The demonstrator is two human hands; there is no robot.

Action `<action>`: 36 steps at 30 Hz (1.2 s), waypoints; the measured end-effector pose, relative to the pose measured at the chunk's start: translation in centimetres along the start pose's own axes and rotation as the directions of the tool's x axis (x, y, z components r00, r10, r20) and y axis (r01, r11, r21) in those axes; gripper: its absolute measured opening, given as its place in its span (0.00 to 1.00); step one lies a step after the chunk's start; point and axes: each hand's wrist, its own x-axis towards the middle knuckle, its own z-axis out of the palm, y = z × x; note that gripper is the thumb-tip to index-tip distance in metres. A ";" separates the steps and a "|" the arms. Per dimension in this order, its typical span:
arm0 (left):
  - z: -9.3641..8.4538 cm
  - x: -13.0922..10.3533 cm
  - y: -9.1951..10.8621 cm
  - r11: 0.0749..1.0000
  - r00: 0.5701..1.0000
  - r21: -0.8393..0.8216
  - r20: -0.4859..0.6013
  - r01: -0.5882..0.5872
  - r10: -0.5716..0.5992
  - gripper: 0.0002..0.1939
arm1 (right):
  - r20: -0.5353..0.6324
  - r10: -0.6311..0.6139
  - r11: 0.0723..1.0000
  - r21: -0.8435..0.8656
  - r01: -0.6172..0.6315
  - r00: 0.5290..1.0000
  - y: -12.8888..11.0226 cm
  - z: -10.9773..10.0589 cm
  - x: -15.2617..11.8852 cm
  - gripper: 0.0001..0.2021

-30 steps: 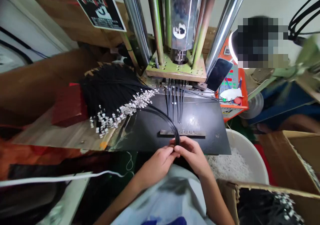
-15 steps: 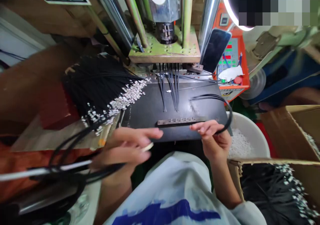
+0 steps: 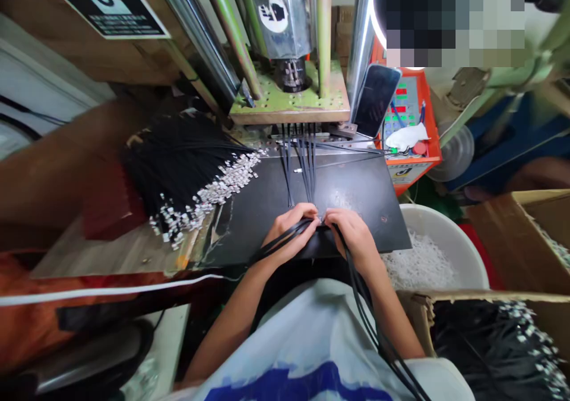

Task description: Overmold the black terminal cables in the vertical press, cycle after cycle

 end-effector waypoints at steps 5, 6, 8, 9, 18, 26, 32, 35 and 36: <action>-1.2 1.0 1.0 0.972 0.967 0.199 0.244 -0.127 0.077 0.06 | 0.053 -0.070 0.991 -0.111 0.076 0.996 -0.1 -0.2 0.0 0.08; -1.4 1.1 0.9 0.975 0.958 0.176 0.274 -0.133 0.081 0.07 | 0.028 -0.076 0.989 -0.128 0.079 0.997 -0.1 -0.1 -0.1 0.08; -1.7 1.2 0.6 0.990 0.950 0.056 0.295 -0.126 0.104 0.08 | -0.008 -0.081 0.985 -0.152 0.079 0.997 -0.1 0.2 -0.1 0.07; -1.7 1.1 0.2 0.994 0.954 -0.020 0.279 -0.110 0.111 0.08 | -0.016 -0.088 0.982 -0.171 0.085 0.996 -0.2 0.3 -0.2 0.07; -0.6 -0.6 -2.0 0.986 0.999 -0.161 -0.031 -0.045 0.041 0.05 | 0.042 -0.090 0.971 -0.217 0.097 0.995 -0.7 -0.2 -0.2 0.09; -2.5 0.8 0.1 0.996 0.986 0.075 0.159 0.047 -0.058 0.14 | -0.104 0.078 0.996 -0.036 -0.082 0.992 0.6 -1.6 -0.6 0.05; -3.5 1.9 1.7 0.979 0.937 0.202 0.346 -0.014 -0.058 0.09 | -0.073 0.088 0.991 -0.090 -0.094 0.993 0.3 -0.7 -0.2 0.07; -3.8 2.0 0.3 0.999 0.928 0.012 0.371 -0.034 0.027 0.11 | -0.097 0.137 0.989 -0.041 -0.141 0.986 0.1 -0.7 -0.2 0.04; -3.8 1.9 -0.4 0.998 0.933 -0.058 0.356 -0.026 0.045 0.13 | -0.101 0.129 0.989 -0.053 -0.135 0.986 0.0 -0.7 -0.2 0.04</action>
